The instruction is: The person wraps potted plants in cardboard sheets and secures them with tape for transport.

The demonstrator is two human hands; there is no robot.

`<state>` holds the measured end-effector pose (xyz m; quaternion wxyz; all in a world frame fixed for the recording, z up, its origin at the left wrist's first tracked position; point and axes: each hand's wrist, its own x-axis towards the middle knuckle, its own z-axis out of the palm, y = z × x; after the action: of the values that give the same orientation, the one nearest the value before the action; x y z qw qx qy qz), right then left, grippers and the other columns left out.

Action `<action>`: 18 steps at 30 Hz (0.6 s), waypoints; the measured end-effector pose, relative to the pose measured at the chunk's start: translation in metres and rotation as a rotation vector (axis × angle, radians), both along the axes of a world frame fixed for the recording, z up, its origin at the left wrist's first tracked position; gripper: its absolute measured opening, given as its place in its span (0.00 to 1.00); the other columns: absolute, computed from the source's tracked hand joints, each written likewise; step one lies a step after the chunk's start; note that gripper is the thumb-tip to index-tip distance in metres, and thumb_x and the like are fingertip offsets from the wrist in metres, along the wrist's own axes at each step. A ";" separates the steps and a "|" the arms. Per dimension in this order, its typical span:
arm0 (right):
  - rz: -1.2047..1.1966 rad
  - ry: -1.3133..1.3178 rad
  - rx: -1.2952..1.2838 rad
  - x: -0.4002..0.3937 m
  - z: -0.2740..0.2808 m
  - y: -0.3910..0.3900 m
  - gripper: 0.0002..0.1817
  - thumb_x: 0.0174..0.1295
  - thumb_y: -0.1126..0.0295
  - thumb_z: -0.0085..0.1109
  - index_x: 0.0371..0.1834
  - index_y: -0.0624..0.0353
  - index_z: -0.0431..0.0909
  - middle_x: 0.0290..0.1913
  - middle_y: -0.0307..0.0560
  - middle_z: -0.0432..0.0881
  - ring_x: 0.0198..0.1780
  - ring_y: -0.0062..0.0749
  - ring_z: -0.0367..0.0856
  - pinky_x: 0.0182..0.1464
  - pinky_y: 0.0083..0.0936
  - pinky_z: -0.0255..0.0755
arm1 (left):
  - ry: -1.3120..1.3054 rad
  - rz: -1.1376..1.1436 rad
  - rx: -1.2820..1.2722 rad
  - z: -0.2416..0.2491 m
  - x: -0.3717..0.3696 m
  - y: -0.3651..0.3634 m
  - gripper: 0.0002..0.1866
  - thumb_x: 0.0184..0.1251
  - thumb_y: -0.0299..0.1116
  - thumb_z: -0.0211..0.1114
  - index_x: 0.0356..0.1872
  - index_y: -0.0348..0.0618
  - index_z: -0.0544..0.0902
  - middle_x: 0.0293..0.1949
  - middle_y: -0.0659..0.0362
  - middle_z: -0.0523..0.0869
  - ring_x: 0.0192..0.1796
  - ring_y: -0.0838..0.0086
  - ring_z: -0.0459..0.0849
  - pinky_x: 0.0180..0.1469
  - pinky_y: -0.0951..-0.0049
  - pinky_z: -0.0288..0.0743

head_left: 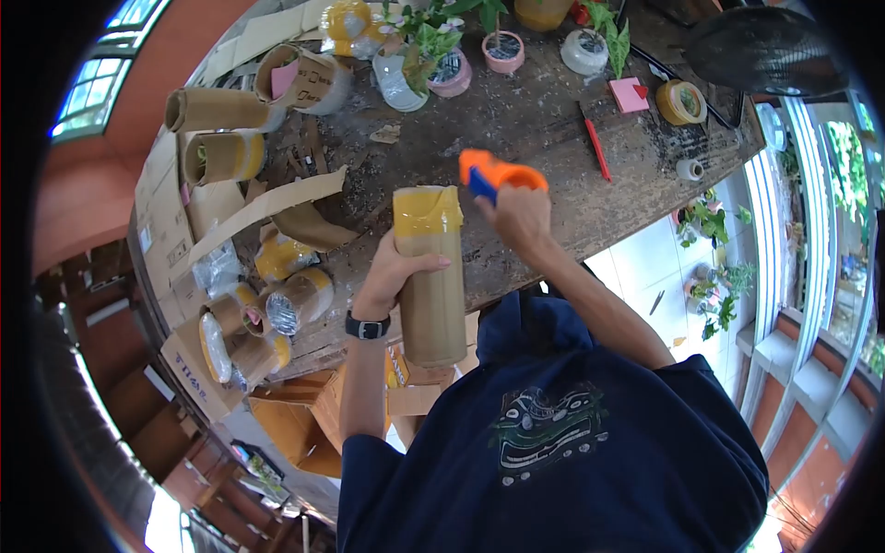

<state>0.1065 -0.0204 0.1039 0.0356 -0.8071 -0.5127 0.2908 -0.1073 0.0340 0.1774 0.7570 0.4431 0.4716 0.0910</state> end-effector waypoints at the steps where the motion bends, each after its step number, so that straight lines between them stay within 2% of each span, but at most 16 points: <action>1: -0.075 -0.013 -0.010 0.011 -0.004 0.011 0.20 0.63 0.57 0.65 0.46 0.64 0.82 0.42 0.58 0.87 0.46 0.48 0.87 0.52 0.42 0.77 | 0.000 0.011 -0.046 -0.002 0.000 -0.001 0.32 0.50 0.29 0.80 0.58 0.36 0.78 0.48 0.57 0.87 0.47 0.72 0.87 0.51 0.69 0.82; 3: -0.084 -0.138 0.153 0.033 -0.041 0.008 0.24 0.65 0.55 0.64 0.53 0.66 0.78 0.52 0.62 0.82 0.55 0.51 0.82 0.59 0.44 0.73 | -0.004 0.059 -0.186 -0.016 -0.003 -0.016 0.30 0.51 0.29 0.79 0.57 0.36 0.79 0.48 0.57 0.87 0.46 0.72 0.87 0.50 0.69 0.83; 4: -0.094 -0.206 0.236 0.037 -0.042 0.009 0.26 0.66 0.54 0.63 0.56 0.67 0.77 0.57 0.64 0.79 0.60 0.52 0.79 0.62 0.45 0.71 | -0.010 0.077 -0.255 -0.020 -0.001 -0.021 0.29 0.52 0.30 0.79 0.57 0.36 0.80 0.47 0.57 0.87 0.46 0.72 0.87 0.49 0.69 0.83; 5: -0.108 -0.097 0.398 0.037 -0.044 0.009 0.28 0.66 0.53 0.63 0.58 0.66 0.75 0.60 0.65 0.76 0.62 0.54 0.76 0.63 0.45 0.69 | 0.004 0.067 -0.249 -0.022 0.001 -0.026 0.29 0.52 0.30 0.79 0.57 0.36 0.79 0.47 0.57 0.87 0.46 0.72 0.87 0.49 0.70 0.83; 7: -0.134 0.122 0.704 0.022 -0.012 0.009 0.31 0.67 0.50 0.63 0.63 0.65 0.73 0.67 0.65 0.70 0.67 0.56 0.71 0.66 0.45 0.67 | 0.031 0.041 -0.252 -0.023 0.008 -0.042 0.30 0.51 0.30 0.79 0.57 0.36 0.79 0.47 0.57 0.87 0.46 0.72 0.87 0.48 0.70 0.83; 8: -0.124 0.270 0.651 0.007 -0.001 0.011 0.32 0.68 0.50 0.62 0.64 0.65 0.73 0.67 0.64 0.70 0.67 0.58 0.70 0.67 0.46 0.65 | 0.062 0.028 -0.156 -0.020 0.017 -0.052 0.28 0.54 0.31 0.76 0.56 0.32 0.78 0.45 0.54 0.87 0.42 0.71 0.89 0.43 0.70 0.85; 9: -0.113 0.418 0.602 -0.010 0.007 0.015 0.33 0.68 0.49 0.62 0.65 0.65 0.72 0.67 0.63 0.71 0.67 0.59 0.70 0.69 0.46 0.64 | 0.033 0.054 -0.130 -0.025 0.021 -0.061 0.28 0.54 0.31 0.76 0.56 0.32 0.78 0.45 0.54 0.87 0.42 0.71 0.89 0.43 0.70 0.85; 11: -0.142 0.419 0.351 -0.041 0.016 0.010 0.35 0.65 0.46 0.63 0.67 0.61 0.72 0.67 0.63 0.70 0.69 0.60 0.66 0.72 0.49 0.60 | -0.025 0.102 -0.071 -0.039 0.021 -0.072 0.28 0.54 0.30 0.76 0.56 0.33 0.78 0.45 0.54 0.87 0.42 0.70 0.89 0.43 0.70 0.85; 12: -0.159 0.418 0.228 -0.049 0.019 0.005 0.37 0.63 0.45 0.64 0.68 0.59 0.71 0.67 0.63 0.70 0.71 0.60 0.65 0.73 0.51 0.58 | 0.010 0.136 -0.190 -0.037 0.021 -0.071 0.29 0.52 0.26 0.76 0.57 0.36 0.78 0.47 0.56 0.87 0.45 0.71 0.88 0.49 0.69 0.83; 15: -0.362 0.456 0.298 -0.042 0.006 -0.011 0.38 0.67 0.49 0.62 0.73 0.62 0.63 0.72 0.61 0.67 0.75 0.59 0.61 0.75 0.49 0.57 | -0.075 0.228 -0.272 -0.047 0.004 -0.071 0.27 0.55 0.30 0.74 0.58 0.35 0.78 0.46 0.55 0.87 0.44 0.69 0.88 0.48 0.69 0.84; 18: -0.370 0.661 0.484 -0.052 -0.090 -0.054 0.46 0.61 0.53 0.68 0.78 0.55 0.55 0.73 0.62 0.64 0.76 0.62 0.56 0.75 0.57 0.52 | -0.221 0.255 -0.363 -0.033 -0.005 -0.057 0.25 0.61 0.37 0.70 0.57 0.35 0.79 0.45 0.54 0.88 0.43 0.68 0.88 0.47 0.68 0.84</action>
<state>0.0541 -0.0743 0.0141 0.4364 -0.7175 -0.3741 0.3934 -0.1126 -0.0227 0.1446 0.8535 0.2241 0.4468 0.1475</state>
